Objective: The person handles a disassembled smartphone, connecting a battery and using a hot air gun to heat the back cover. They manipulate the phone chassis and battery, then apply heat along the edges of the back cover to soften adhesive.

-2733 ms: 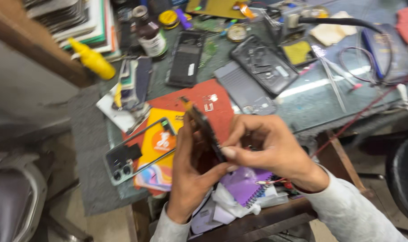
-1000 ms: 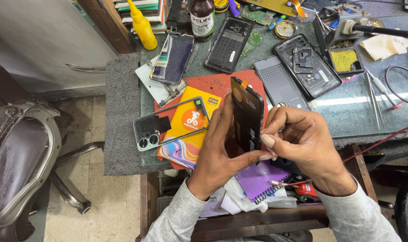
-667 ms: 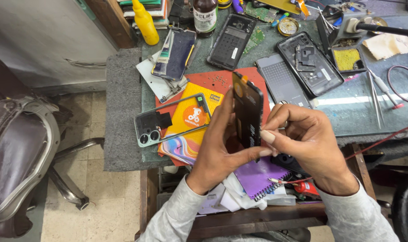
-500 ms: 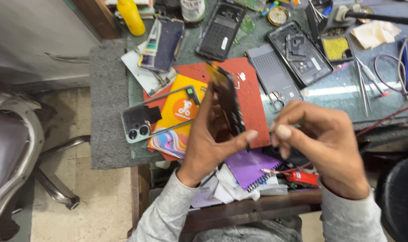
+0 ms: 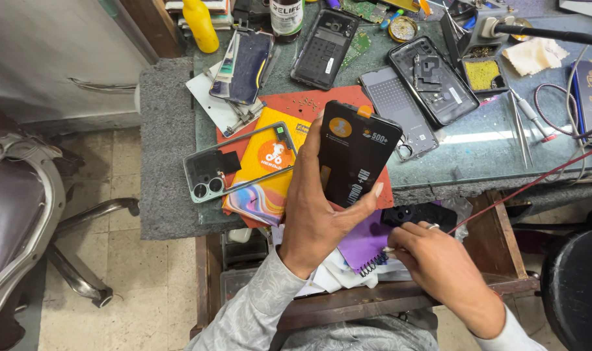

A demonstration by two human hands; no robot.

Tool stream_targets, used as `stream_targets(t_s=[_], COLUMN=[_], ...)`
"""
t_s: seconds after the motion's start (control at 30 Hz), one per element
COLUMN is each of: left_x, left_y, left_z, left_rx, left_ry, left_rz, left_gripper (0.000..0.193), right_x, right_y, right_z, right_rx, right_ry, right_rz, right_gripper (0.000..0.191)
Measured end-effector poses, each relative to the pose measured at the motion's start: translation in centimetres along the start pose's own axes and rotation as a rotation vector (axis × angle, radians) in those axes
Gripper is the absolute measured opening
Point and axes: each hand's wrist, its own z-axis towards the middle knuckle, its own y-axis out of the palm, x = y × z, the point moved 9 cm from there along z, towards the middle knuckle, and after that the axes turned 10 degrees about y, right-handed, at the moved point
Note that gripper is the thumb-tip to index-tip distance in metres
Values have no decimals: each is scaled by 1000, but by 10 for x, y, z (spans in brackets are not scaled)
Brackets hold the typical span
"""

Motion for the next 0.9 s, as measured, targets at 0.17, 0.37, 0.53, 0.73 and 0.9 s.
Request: stream_targets(t_s=[0.17, 0.37, 0.53, 0.73, 0.9], left_x=[11, 5, -15, -12, -14], left_y=[-4, 3, 41, 61, 65], left_z=[0, -2, -18, -20, -16], left_rx=[32, 81, 237, 241, 225], left_ry=[9, -107, -533, -600, -556], left_rz=[12, -237, -1163, -1475, -1441], left_gripper=[101, 97, 82, 80, 84], right_x=[-21, -55, -69, -76, -76], right_y=[-45, -97, -119, -137, -143], right_z=[-19, -44, -72, -78, -69], right_rx=[26, 435, 681, 788, 786], right_ry=[5, -128, -181, -219, -231], right_rz=[392, 549, 516, 444, 447], right_gripper=[18, 21, 23, 23, 23])
